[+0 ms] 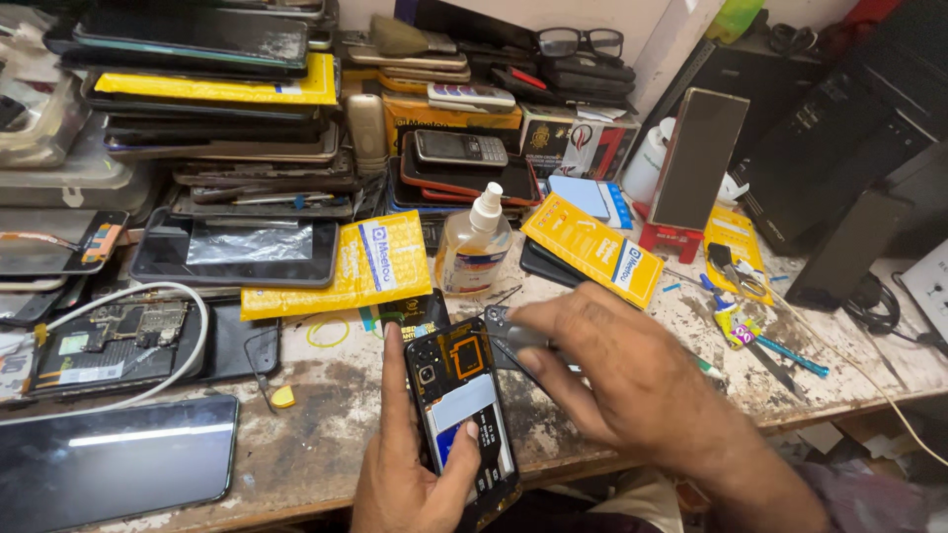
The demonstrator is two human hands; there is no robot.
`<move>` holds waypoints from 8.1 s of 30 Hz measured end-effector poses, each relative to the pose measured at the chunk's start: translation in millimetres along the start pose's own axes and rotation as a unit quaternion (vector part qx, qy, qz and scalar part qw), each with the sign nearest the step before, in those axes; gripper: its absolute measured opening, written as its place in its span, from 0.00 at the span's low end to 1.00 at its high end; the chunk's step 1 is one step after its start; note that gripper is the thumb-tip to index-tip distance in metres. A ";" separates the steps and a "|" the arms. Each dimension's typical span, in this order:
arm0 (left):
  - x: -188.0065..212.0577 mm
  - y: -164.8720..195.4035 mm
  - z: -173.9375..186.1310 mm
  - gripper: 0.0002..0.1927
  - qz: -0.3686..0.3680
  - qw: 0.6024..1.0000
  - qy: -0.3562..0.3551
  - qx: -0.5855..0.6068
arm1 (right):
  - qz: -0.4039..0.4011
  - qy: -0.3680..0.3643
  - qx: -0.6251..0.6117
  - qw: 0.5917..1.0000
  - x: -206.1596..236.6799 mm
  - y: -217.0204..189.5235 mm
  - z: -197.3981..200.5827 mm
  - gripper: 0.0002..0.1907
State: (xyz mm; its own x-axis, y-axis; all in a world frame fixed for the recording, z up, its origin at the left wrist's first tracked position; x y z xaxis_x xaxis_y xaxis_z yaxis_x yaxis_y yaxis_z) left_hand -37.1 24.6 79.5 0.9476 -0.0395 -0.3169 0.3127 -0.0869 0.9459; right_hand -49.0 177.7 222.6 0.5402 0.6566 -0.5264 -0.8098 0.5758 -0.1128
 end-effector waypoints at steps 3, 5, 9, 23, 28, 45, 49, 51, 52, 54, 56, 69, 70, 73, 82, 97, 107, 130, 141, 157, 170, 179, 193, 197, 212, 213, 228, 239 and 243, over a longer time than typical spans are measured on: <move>1.2 -2.3 1.1 0.53 0.016 1.000 0.005 -0.012 | -0.012 0.003 0.020 1.000 -6.7 -4.6 1.2 0.17; 2.4 -1.1 -0.2 0.52 -0.001 1.000 0.002 -0.007 | -0.020 0.008 0.017 1.000 -5.9 -6.8 3.8 0.17; 4.8 1.4 0.0 0.52 -0.038 0.999 0.008 -0.003 | -0.013 0.002 -0.034 0.999 -1.3 -9.1 3.5 0.17; 21.9 4.9 -4.1 0.54 -0.027 1.000 0.006 -0.006 | -0.033 0.007 -0.004 0.999 6.5 -19.4 15.1 0.14; 23.6 4.3 -6.4 0.53 -0.037 0.999 0.006 0.020 | -0.057 -0.010 -0.002 0.998 7.6 -18.8 13.7 0.12; 27.2 -1.5 -6.3 0.56 -0.018 0.999 0.006 0.051 | -0.013 -0.010 -0.029 0.999 -1.3 -21.7 15.6 0.15; 27.8 -5.6 -5.7 0.57 0.026 0.998 0.011 0.055 | -0.018 0.009 -0.003 1.000 1.4 -22.4 1.5 0.12; 28.4 -1.5 -4.1 0.56 -0.005 0.997 0.024 0.070 | -0.047 0.045 -0.046 0.997 11.7 -15.9 2.1 0.12; 28.7 0.5 -2.6 0.55 -0.019 0.996 0.031 0.076 | -0.062 0.063 -0.069 0.994 18.4 -10.7 2.1 0.12; 30.5 -2.4 0.8 0.56 0.017 0.994 0.056 0.087 | -0.141 0.110 -0.166 0.970 39.0 14.2 10.6 0.11; 29.9 -3.7 2.4 0.56 0.016 0.992 0.068 0.103 | -0.213 0.159 -0.196 0.944 67.0 42.3 19.5 0.10; 5.7 -18.9 -14.6 0.54 0.019 0.980 0.080 0.179 | -0.297 0.064 0.129 0.944 163.3 112.6 -20.8 0.07; 4.6 -19.7 -16.7 0.53 0.019 0.980 0.085 0.180 | -0.278 0.058 0.149 0.947 157.6 111.6 -20.3 0.08; 3.5 -22.4 -22.4 0.47 0.015 0.986 0.077 0.148 | -0.279 -0.013 0.014 0.960 141.0 112.2 -31.0 0.11; 13.5 -44.2 -21.1 0.26 0.092 0.977 0.074 0.179 | -0.379 -0.205 -0.014 0.902 110.3 119.1 -38.1 0.10; 16.5 -56.2 -5.2 0.18 0.087 0.981 0.044 0.167 | -0.297 -0.109 0.022 0.948 78.8 104.0 -65.8 0.09; 19.6 -41.6 -6.8 0.17 0.121 0.977 0.048 0.168 | -0.346 -0.259 0.007 0.902 62.2 111.5 -67.2 0.09; 24.1 -4.0 -18.1 0.10 -0.015 0.999 0.024 -0.026 | -0.184 0.123 -0.305 0.926 85.3 -4.6 -37.0 0.07; 28.2 2.3 -21.9 0.08 0.008 0.998 0.015 -0.066 | -0.222 0.189 -0.339 0.895 90.3 -18.6 -60.9 0.05; 23.8 1.5 -18.0 0.06 -0.058 0.998 -0.006 -0.022 | -0.186 0.272 -0.300 0.895 79.5 -27.9 -69.4 0.09; 16.8 -8.7 -19.5 0.09 0.103 0.995 0.005 0.008 | -0.269 0.220 -0.497 0.795 111.3 22.5 -70.4 0.06; 14.9 -2.2 -25.0 0.08 0.090 0.995 -0.021 -0.036 | -0.331 0.138 -0.468 0.808 111.0 29.7 -70.3 0.09; 11.4 -9.3 -21.6 0.09 0.102 0.991 -0.041 -0.074 | -0.300 0.120 -0.554 0.767 107.9 37.5 -77.6 0.04; 11.4 -8.1 -20.7 0.09 0.086 0.991 -0.064 -0.078 | -0.273 0.089 -0.384 0.878 96.8 30.4 -60.2 0.08; 15.1 9.0 -24.4 0.09 0.053 0.989 -0.107 -0.087 | -0.112 -0.130 -0.221 0.960 59.2 19.9 -22.3 0.09; 15.9 11.2 -24.9 0.09 0.040 0.990 -0.098 -0.092 | -0.140 -0.135 -0.209 0.958 59.2 21.3 -23.9 0.09; 17.1 -14.6 -17.5 0.12 0.164 0.978 -0.079 0.099 | -0.361 0.036 -0.501 0.786 91.7 38.4 -58.5 0.12; 13.6 -20.2 -11.7 0.14 0.171 0.971 -0.089 0.140 | -0.404 0.054 -0.540 0.737 96.8 36.6 -80.6 0.14; 13.8 -20.0 -10.1 0.14 0.181 0.969 -0.092 0.142 | -0.408 0.063 -0.567 0.712 97.0 35.3 -85.0 0.14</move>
State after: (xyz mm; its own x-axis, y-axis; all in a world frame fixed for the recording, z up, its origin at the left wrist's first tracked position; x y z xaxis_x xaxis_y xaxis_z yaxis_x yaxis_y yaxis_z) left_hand -29.6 35.8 56.9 0.9562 -0.2926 0.0005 -0.0935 -0.3040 0.9481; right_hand -44.7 220.3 95.9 0.9701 0.2389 0.0421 0.0605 -0.0701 -0.9957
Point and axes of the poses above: each hand's wrist, its own x-axis away from the middle knuckle, its own z-axis out of the back of the hand, y = z × x, the point moved 5 cm from there along -x, towards the middle knuckle, and after that the axes turned 1 degree about -z, right-handed, at the moved point
